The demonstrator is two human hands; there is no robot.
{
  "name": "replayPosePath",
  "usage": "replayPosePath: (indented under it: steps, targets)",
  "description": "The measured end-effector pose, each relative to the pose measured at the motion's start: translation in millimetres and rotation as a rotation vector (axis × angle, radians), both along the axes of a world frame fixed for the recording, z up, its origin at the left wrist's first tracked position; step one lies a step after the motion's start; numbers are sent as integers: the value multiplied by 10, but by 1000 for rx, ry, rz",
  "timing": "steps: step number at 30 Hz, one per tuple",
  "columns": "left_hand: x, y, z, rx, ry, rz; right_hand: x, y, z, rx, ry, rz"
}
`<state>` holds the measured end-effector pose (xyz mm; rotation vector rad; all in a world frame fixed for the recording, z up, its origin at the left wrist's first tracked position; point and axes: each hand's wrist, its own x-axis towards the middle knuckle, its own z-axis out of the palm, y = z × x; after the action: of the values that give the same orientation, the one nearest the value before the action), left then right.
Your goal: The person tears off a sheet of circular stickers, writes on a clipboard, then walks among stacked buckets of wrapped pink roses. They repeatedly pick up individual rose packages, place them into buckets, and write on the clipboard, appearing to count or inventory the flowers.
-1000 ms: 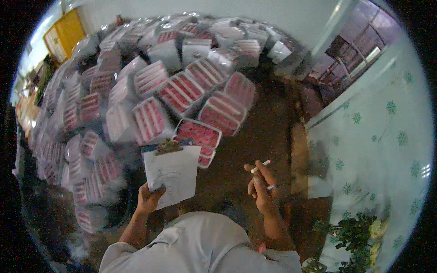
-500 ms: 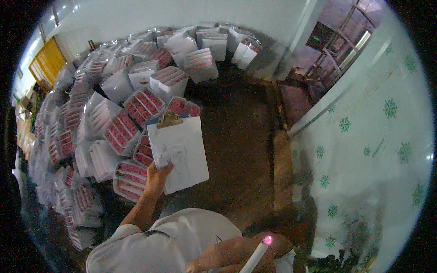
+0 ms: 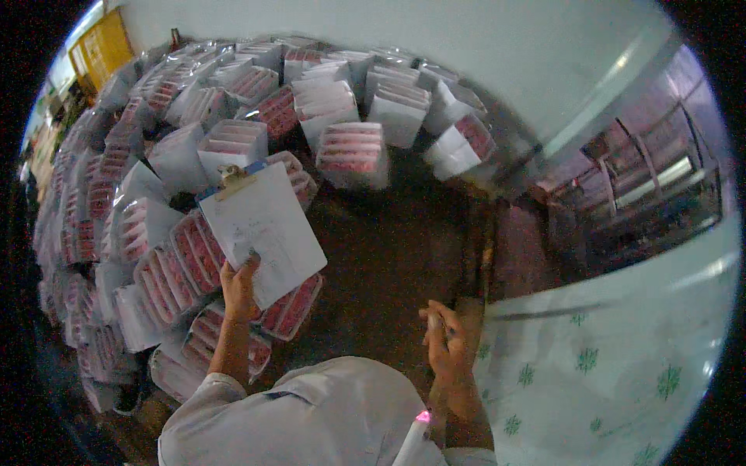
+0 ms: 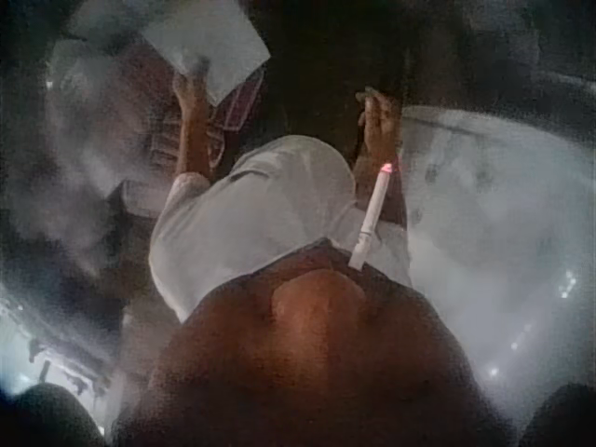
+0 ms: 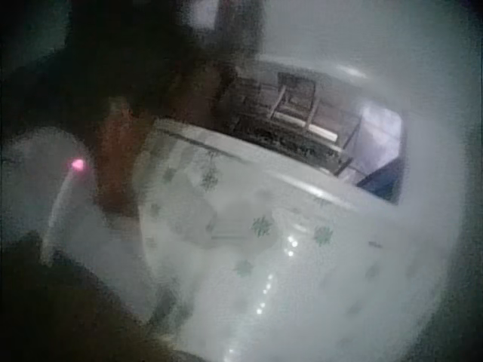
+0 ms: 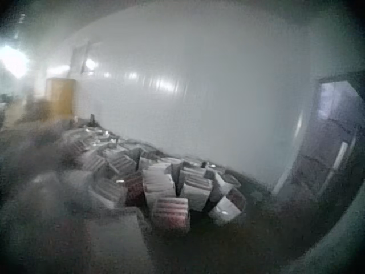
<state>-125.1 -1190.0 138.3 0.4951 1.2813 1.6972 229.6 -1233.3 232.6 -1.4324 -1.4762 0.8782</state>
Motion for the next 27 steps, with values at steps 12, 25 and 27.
replayPosePath:
  steps: [12, 25, 27]
  targets:
    - [-90, 810, 172, 2, 64, 439, -631, 3922, -824, 319, -555, 594]
    - [532, 2292, 486, -149, 218, 540, -910, 5553, -1756, 431, -1031, 1033]
    - [507, 2480, 531, -211, 260, 548, -718, 5608, -1721, 516, -968, 1035]
